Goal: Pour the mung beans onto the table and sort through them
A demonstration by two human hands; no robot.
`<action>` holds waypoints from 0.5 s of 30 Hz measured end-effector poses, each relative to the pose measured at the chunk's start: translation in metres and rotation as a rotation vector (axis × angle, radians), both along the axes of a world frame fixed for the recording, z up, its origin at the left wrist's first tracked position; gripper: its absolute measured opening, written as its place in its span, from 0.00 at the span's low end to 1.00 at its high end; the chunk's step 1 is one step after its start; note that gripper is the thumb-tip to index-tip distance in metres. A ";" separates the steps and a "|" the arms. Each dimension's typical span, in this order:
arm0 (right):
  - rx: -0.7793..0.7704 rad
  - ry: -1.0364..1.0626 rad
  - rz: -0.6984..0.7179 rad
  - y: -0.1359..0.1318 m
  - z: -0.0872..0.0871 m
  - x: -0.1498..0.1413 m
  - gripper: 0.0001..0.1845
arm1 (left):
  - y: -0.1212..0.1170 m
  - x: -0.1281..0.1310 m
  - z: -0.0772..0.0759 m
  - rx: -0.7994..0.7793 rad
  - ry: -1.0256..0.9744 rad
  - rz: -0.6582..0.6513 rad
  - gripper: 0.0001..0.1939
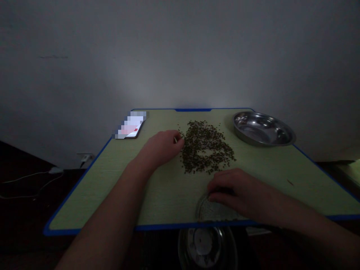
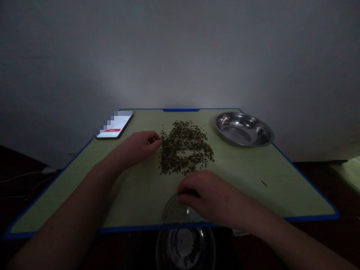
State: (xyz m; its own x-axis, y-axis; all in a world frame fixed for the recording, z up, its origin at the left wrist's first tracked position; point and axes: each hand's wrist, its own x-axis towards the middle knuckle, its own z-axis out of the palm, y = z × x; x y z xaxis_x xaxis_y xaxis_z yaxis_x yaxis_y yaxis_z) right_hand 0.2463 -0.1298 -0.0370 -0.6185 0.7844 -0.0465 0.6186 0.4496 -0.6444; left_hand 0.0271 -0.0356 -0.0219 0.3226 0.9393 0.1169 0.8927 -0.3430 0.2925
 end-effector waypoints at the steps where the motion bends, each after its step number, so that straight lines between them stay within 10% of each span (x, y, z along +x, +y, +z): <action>1: -0.008 0.001 -0.002 0.000 0.001 0.000 0.07 | 0.000 0.000 0.000 0.003 -0.001 -0.003 0.15; 15: 0.094 0.013 0.028 -0.013 0.009 0.004 0.06 | 0.000 0.000 0.000 0.013 -0.010 -0.007 0.15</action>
